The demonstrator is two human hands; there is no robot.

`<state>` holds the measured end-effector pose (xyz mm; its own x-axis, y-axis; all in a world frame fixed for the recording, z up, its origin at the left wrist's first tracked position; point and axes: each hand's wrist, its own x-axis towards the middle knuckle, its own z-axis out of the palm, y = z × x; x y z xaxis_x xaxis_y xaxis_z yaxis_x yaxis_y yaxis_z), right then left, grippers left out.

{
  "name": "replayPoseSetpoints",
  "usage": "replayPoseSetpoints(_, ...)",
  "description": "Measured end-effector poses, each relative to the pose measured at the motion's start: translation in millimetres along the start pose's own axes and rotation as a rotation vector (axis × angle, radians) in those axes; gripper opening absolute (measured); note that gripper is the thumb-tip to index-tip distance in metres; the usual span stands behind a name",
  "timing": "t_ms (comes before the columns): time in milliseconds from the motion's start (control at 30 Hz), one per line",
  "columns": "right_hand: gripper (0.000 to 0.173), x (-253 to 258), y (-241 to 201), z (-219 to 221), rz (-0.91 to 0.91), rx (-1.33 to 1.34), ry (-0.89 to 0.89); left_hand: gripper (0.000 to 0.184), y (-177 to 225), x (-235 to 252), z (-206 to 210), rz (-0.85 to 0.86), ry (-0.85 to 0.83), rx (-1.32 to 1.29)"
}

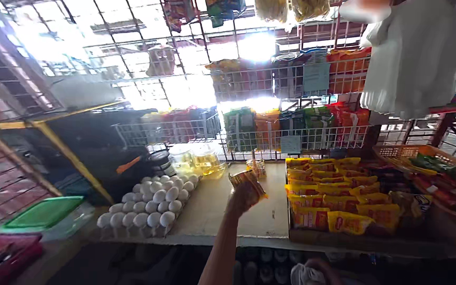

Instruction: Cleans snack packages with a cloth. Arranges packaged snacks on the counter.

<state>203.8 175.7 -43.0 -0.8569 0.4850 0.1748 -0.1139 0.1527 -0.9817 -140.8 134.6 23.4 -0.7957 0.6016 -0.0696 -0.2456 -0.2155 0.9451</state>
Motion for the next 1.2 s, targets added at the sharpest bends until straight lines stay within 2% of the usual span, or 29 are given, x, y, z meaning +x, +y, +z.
replayPoseSetpoints(100, 0.035, 27.4, -23.4, 15.0, -0.184, -0.014, 0.01, 0.038, -13.6, -77.3, -18.7, -0.089, -0.016, -0.106)
replayPoseSetpoints(167, 0.035, 55.8, -41.2, 32.3, -0.377, -0.08, 0.126, 0.034, -24.5, -117.0, -27.4, -0.036, -0.021, -0.094)
replayPoseSetpoints(233, 0.034, 85.5, -59.9, 58.0, -0.607, -0.164, 0.207, 0.03, -34.5, -147.3, -34.8, 0.088, -0.029, -0.043)
replayPoseSetpoints(267, 0.034, 98.0, -66.6, 73.5, -0.709, -0.213, 0.183, 0.037, -40.2, -157.7, -39.7, 0.161, -0.046, -0.016)
replayPoseSetpoints(333, 0.036, 116.9, -70.2, 106.1, -0.86, -0.363, -0.025, 0.049, -47.3, -176.9, -48.4, 0.273, -0.058, 0.075)
replayPoseSetpoints(400, 0.038, 128.2, -67.3, 133.9, -0.853, -0.613, -0.35, 0.035, -50.5, -196.6, -58.8, 0.298, -0.023, 0.218)
replayPoseSetpoints(467, 0.04, 140.0, -65.9, 151.4, -0.799, -0.767, -0.524, 0.023, -46.4, -211.0, -66.9, 0.237, 0.013, 0.298)
replayPoseSetpoints(567, 0.045, 161.8, -70.2, 155.0, -0.505, -0.717, -0.668, 0.035, -37.9, -223.6, -77.2, 0.17, 0.053, 0.274)
replayPoseSetpoints(667, 0.045, 186.2, -61.7, 146.1, -0.217, -0.647, -0.568, 0.044, -46.9, -231.8, -93.5, 0.203, 0.072, 0.101)
replayPoseSetpoints(733, 0.039, 188.3, -64.8, 141.7, -0.227, -0.538, -0.405, 0.036, -46.2, -234.9, -95.8, 0.196, 0.179, -0.076)
replayPoseSetpoints(800, 0.035, 172.7, -82.0, 149.3, -0.339, -0.371, -0.308, 0.028, -40.0, -230.9, -90.4, 0.164, 0.311, -0.22)
replayPoseSetpoints(867, 0.035, 151.1, -87.3, 167.9, -0.5, -0.373, -0.361, 0.03, -34.3, -222.9, -79.2, 0.149, 0.402, -0.336)
replayPoseSetpoints(933, 0.042, 131.8, -68.9, 188.8, -0.662, -0.56, -0.401, 0.028, -31.6, -216.4, -68.0, 0.192, 0.41, -0.466)
replayPoseSetpoints(967, 0.043, 125.9, -52.8, 195.0, -0.792, -0.623, -0.321, 0.032, -29.5, -214.3, -65.0, 0.206, 0.411, -0.54)
replayPoseSetpoints(1033, 0.038, 122.3, -23.4, 192.3, -0.977, -0.556, -0.179, 0.038, -20.9, -209.7, -66.1, 0.236, 0.468, -0.633)
replayPoseSetpoints(1067, 0.035, 119.8, -8.9, 186.8, -0.984, -0.46, -0.14, 0.043, -16.0, -206.8, -70.2, 0.262, 0.488, -0.636)
replayPoseSetpoints(1100, 0.033, 114.8, 4.4, 180.3, -0.906, -0.359, -0.099, 0.043, -11.6, -205.2, -71.5, 0.279, 0.507, -0.626)
replayPoseSetpoints(1133, 0.032, 109.8, 14.3, 174.6, -0.731, -0.244, -0.046, 0.042, -9.7, -204.5, -70.1, 0.29, 0.523, -0.623)
replayPoseSetpoints(1200, 0.027, 107.8, 11.8, 168.5, -0.173, 0.065, 0.066, 0.039, -11.3, -201.6, -65.0, 0.301, 0.551, -0.59)
